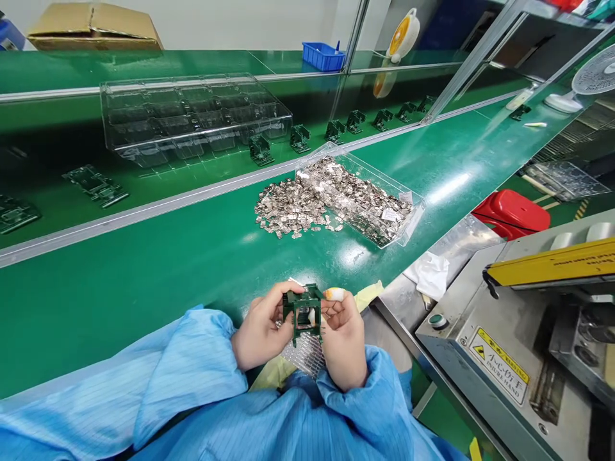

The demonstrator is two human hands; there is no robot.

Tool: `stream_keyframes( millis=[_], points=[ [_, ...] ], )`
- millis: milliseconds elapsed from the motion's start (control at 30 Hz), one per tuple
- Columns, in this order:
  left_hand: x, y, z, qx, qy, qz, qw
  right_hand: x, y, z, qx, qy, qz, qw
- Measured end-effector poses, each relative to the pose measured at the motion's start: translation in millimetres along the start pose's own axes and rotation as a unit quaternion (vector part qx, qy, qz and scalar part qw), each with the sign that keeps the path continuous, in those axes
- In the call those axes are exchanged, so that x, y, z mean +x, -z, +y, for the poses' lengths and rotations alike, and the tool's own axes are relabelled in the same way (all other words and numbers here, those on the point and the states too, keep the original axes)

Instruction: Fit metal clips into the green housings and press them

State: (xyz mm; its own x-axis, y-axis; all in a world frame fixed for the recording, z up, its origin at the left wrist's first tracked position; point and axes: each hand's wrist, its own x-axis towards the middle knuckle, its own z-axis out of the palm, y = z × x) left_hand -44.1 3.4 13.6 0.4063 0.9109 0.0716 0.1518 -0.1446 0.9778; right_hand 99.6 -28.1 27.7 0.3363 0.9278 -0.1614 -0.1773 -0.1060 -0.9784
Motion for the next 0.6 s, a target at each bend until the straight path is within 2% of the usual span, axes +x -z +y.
stream_keyframes(
  millis=[200, 467, 600],
  points=[
    [-3, -4.5, 7, -0.023, 0.018, 0.008, 1.0, -9, 8, -3, 0.028, 0.015, -0.033, 0.999],
    [-11, -20.6, 14, -0.019, 0.015, -0.005, 1.0, -18, 23, 1, 0.048, 0.008, 0.006, 0.999],
    [-16, -30.3, 18, -0.031, 0.02, -0.014, 0.999, -26, 30, -1, 0.053, 0.01, 0.005, 0.999]
  ],
)
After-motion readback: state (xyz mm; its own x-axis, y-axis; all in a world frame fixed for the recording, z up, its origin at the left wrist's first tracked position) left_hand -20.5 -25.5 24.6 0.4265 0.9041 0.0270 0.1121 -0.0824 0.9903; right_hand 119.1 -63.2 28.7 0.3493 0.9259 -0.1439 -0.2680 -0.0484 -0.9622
